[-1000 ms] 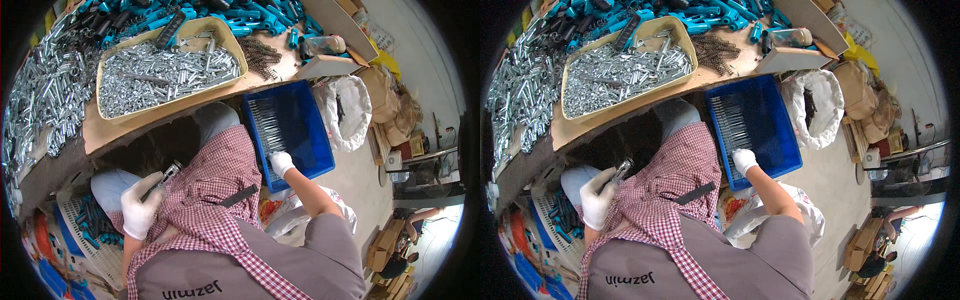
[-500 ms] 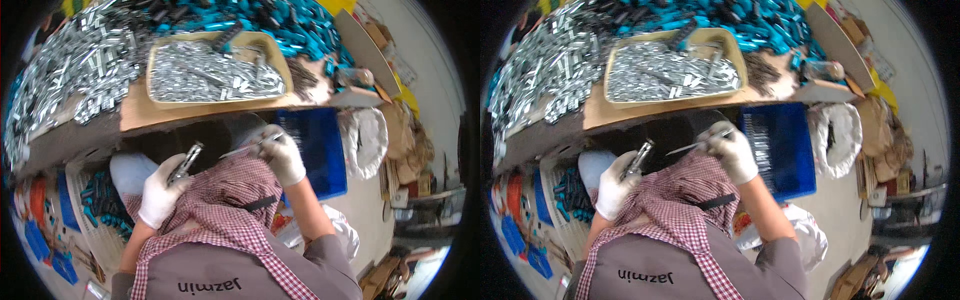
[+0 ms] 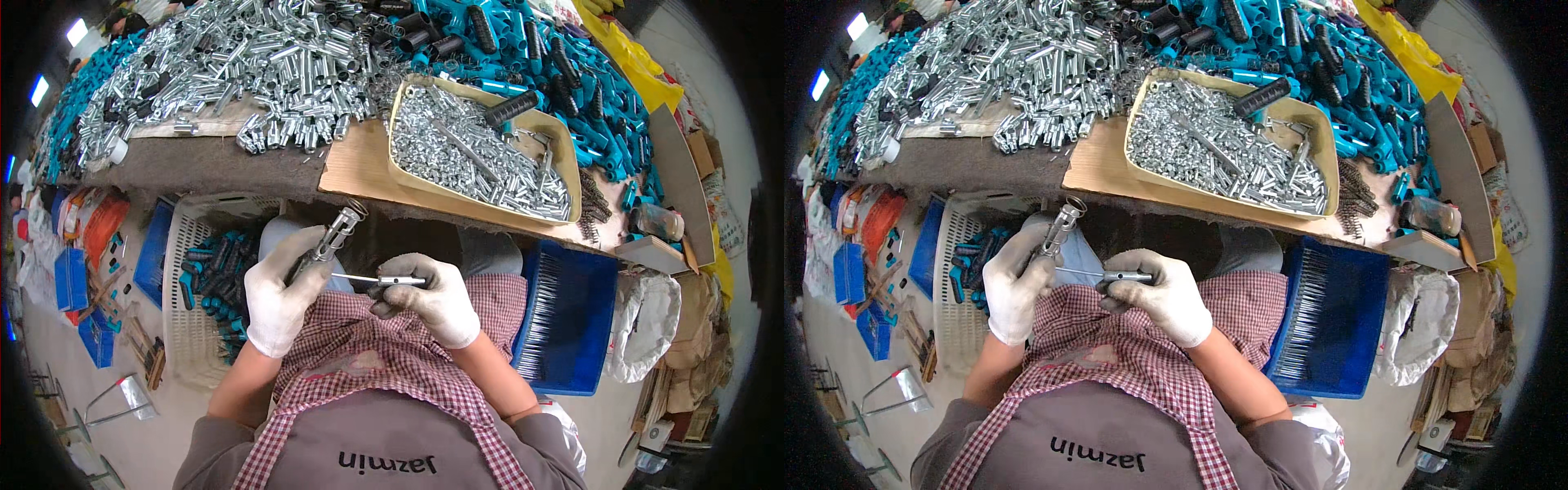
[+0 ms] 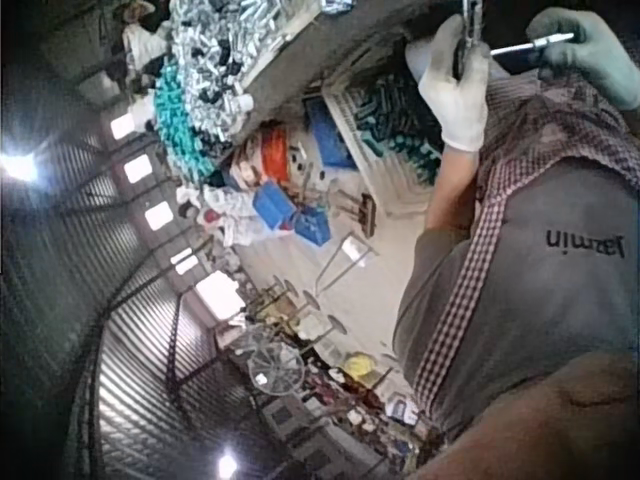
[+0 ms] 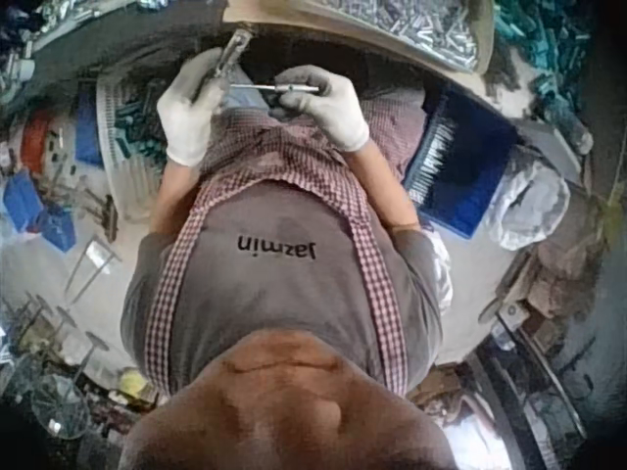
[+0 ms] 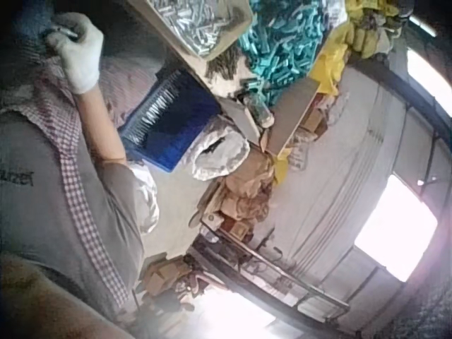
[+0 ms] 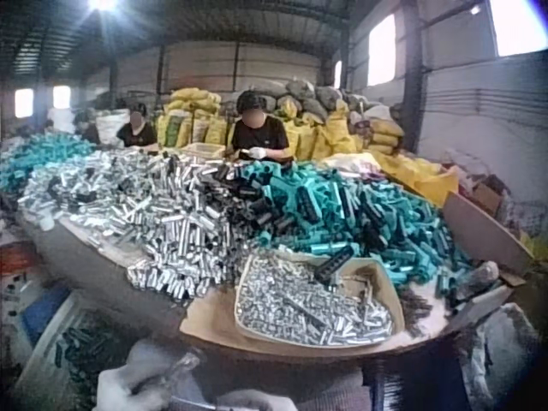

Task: Assembling the internal rod and external plastic housing of handheld tools.

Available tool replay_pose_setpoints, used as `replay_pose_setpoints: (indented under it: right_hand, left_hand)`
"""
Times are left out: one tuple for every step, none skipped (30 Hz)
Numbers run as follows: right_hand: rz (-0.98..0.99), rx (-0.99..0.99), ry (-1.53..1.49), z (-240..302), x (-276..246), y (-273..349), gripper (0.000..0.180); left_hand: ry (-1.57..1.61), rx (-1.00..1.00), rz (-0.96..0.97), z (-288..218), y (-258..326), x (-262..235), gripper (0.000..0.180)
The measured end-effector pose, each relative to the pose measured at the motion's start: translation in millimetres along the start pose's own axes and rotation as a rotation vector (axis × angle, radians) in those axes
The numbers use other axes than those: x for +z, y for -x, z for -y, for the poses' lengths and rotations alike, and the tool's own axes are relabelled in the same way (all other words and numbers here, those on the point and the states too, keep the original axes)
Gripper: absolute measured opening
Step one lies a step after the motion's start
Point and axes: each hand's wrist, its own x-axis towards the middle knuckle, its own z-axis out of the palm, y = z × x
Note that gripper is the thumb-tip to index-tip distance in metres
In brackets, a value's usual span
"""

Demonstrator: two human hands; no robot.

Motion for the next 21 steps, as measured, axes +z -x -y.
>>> replay_pose_setpoints:
  right_hand:
    - [-0.031,0.017,0.015,1.8,2.1,2.0,0.030]
    - [-0.032,0.018,0.015,0.5,2.3,2.5,0.030]
    - [-0.063,0.008,0.061,-1.0,2.1,2.7,0.026]
    - [-0.093,-0.003,0.107,-2.3,1.1,2.8,0.022]
    - [-0.096,-0.003,0.108,-3.7,-0.7,2.7,0.022]
    - [-0.124,-0.031,0.193,-5.0,-2.8,2.1,0.021]
    - [-0.151,-0.059,0.278,-6.3,-5.0,1.5,0.021]
    - [-0.152,-0.060,0.277,-7.2,-8.8,1.8,0.021]
    - [-0.203,-0.080,0.257,-7.0,-14.5,1.9,0.020]
    - [-0.257,-0.102,0.236,-5.1,-21.2,3.1,0.019]
    - [-0.315,-0.141,0.352,1.0,-32.8,5.0,0.018]
    - [-0.387,-0.109,0.292,8.5,-42.9,8.4,0.016]
    - [-0.426,-0.135,0.281,16.4,-51.5,13.8,0.015]
    - [-0.446,-0.159,0.284,21.4,-62.0,17.1,0.014]
    - [-0.422,-0.168,0.254,27.5,-68.1,21.7,0.013]
    - [-0.398,-0.177,0.223,33.9,-69.4,25.3,0.012]
    - [-0.375,-0.183,0.261,40.7,-65.7,27.2,0.011]
    - [-0.380,-0.183,0.263,45.8,-62.7,27.7,0.011]
    - [-0.332,-0.174,0.349,49.8,-59.2,27.8,0.012]
    - [-0.282,-0.164,0.434,53.2,-55.1,28.0,0.013]
    - [-0.261,-0.157,0.498,55.5,-49.7,26.9,0.014]
  left_hand:
    - [0.010,-0.013,0.007,1.3,-0.6,0.9,0.037]
    - [0.020,-0.026,0.014,2.1,-1.0,1.9,0.036]
    - [0.022,-0.025,0.018,2.5,-2.3,2.8,0.036]
    - [0.030,-0.034,0.039,2.8,-3.5,3.8,0.036]
    - [0.038,-0.044,0.059,3.1,-4.0,4.6,0.036]
    - [0.038,-0.043,0.062,3.2,-4.7,4.8,0.036]
    - [0.002,-0.017,0.104,3.5,-5.1,4.5,0.035]
    - [-0.036,0.008,0.144,3.2,-5.1,4.5,0.034]
    - [-0.037,0.009,0.139,2.3,-4.8,4.0,0.034]
    - [-0.053,0.048,0.139,0.3,-5.1,3.3,0.033]
    - [-0.068,0.088,0.139,-2.0,-5.6,2.1,0.032]
    - [-0.072,0.086,0.133,-5.1,-6.0,-1.4,0.032]
    - [-0.149,0.121,0.174,-10.4,-7.0,-5.7,0.033]
    - [-0.226,0.156,0.216,-12.1,-7.9,-8.8,0.034]
    - [-0.203,0.186,0.212,-7.4,-7.5,-8.4,0.035]
    - [-0.200,0.183,0.212,-8.5,-6.6,-9.4,0.035]
    - [-0.212,0.183,0.258,-10.7,-5.4,-10.7,0.034]
    - [-0.222,0.186,0.307,-11.9,-6.1,-10.3,0.034]
    - [-0.219,0.188,0.310,-11.5,-6.1,-8.8,0.034]
    - [-0.194,0.188,0.338,-11.0,-5.7,-7.1,0.033]
    - [-0.173,0.186,0.360,-10.5,-5.0,-6.2,0.032]
